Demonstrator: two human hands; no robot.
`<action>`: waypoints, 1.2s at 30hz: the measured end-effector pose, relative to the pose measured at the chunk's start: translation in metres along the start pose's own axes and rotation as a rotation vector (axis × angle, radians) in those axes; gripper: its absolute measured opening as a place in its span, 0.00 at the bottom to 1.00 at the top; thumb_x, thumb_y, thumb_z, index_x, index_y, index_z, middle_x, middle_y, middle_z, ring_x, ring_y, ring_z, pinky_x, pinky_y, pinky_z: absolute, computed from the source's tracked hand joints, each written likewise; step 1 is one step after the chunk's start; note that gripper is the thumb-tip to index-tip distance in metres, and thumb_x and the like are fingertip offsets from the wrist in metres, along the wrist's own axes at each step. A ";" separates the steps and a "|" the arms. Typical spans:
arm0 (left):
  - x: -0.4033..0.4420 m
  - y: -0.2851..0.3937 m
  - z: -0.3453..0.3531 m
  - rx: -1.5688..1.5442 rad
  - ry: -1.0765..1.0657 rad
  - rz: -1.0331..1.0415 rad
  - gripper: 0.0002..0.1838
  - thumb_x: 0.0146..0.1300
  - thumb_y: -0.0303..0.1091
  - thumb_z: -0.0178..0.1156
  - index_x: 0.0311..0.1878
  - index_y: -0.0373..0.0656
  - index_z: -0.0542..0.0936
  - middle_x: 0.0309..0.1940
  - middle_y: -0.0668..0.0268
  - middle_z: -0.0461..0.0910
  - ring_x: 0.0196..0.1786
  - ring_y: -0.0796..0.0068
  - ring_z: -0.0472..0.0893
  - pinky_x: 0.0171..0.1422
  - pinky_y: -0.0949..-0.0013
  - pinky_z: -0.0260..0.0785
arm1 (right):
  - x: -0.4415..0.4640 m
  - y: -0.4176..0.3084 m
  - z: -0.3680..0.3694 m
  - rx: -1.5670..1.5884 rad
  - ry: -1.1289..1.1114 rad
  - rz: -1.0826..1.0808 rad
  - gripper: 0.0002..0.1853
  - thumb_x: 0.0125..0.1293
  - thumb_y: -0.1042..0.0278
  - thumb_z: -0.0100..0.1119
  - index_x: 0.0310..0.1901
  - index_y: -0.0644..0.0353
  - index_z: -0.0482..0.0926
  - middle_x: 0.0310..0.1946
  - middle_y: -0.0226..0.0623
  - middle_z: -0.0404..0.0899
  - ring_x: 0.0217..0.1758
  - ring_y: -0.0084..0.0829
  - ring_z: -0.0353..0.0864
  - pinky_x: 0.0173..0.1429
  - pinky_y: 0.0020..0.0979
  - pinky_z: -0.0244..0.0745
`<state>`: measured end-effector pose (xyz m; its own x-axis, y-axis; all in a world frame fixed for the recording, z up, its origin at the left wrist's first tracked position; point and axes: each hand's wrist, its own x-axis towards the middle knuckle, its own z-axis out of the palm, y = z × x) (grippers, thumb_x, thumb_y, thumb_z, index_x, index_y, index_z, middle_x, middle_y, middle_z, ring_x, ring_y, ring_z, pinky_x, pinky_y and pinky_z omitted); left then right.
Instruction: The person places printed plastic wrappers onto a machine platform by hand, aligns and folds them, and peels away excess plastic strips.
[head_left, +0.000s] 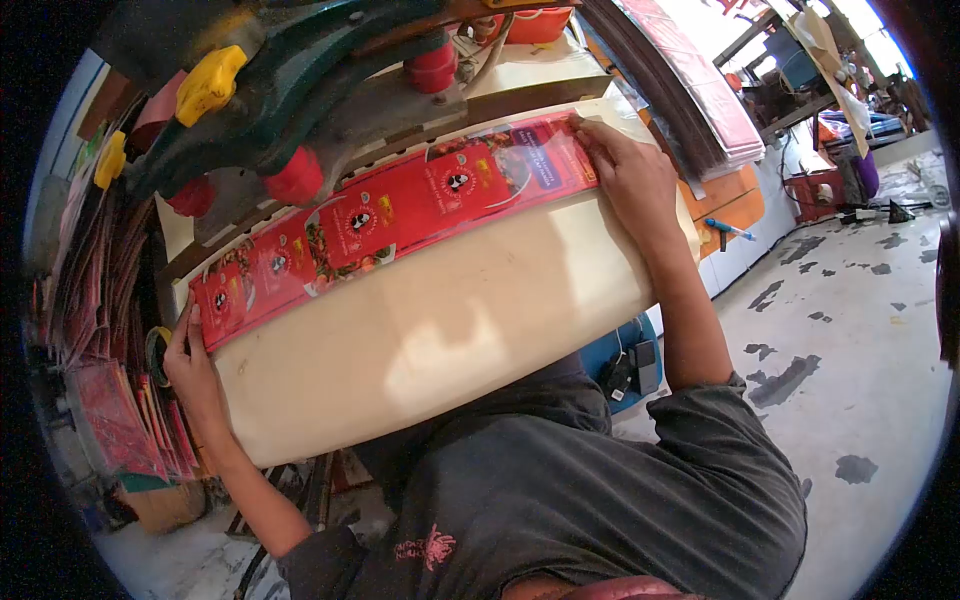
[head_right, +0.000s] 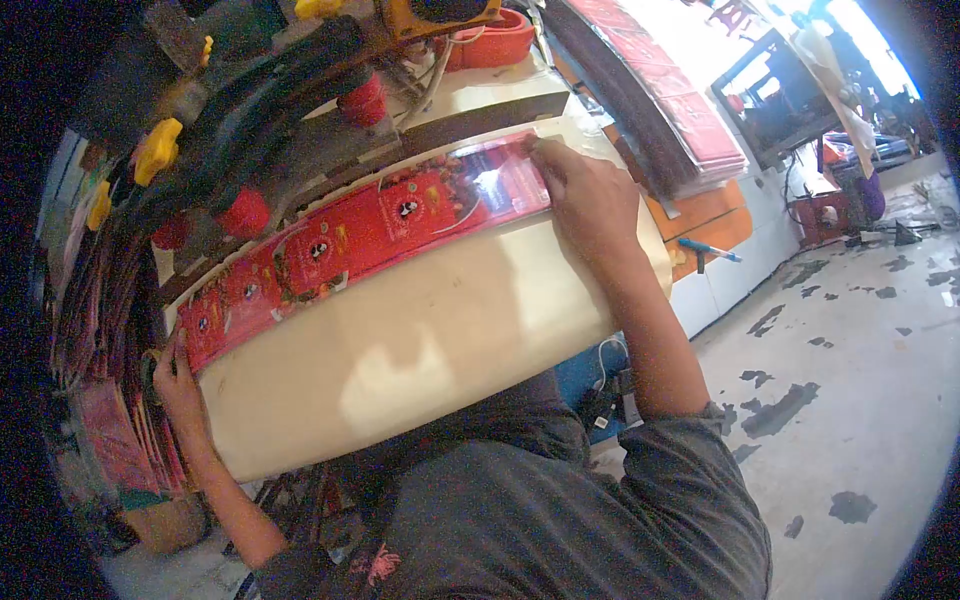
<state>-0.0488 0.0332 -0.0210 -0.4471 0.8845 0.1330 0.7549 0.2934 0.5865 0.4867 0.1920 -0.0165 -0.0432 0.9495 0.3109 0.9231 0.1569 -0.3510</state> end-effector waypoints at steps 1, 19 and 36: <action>0.001 -0.003 0.000 -0.007 0.000 0.006 0.25 0.82 0.47 0.54 0.69 0.37 0.80 0.62 0.52 0.85 0.65 0.65 0.82 0.72 0.65 0.68 | 0.000 0.001 0.001 0.017 0.009 0.011 0.13 0.75 0.55 0.57 0.54 0.43 0.88 0.41 0.45 0.89 0.45 0.51 0.88 0.50 0.49 0.80; -0.010 0.020 -0.002 0.041 0.126 0.016 0.19 0.77 0.42 0.60 0.59 0.38 0.86 0.53 0.48 0.86 0.55 0.57 0.89 0.59 0.63 0.76 | 0.000 -0.013 -0.008 0.154 -0.117 0.060 0.19 0.79 0.57 0.53 0.64 0.52 0.83 0.58 0.45 0.87 0.64 0.43 0.85 0.67 0.39 0.75; -0.009 0.011 0.003 -0.085 0.184 0.073 0.17 0.75 0.39 0.61 0.58 0.40 0.87 0.51 0.49 0.87 0.52 0.51 0.88 0.57 0.62 0.77 | 0.000 -0.017 -0.006 0.162 -0.098 0.054 0.19 0.81 0.56 0.54 0.65 0.53 0.82 0.59 0.45 0.86 0.63 0.41 0.86 0.65 0.38 0.76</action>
<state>-0.0353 0.0296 -0.0183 -0.4787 0.8190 0.3165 0.7489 0.1928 0.6340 0.4735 0.1873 -0.0049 -0.0398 0.9784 0.2028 0.8519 0.1393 -0.5048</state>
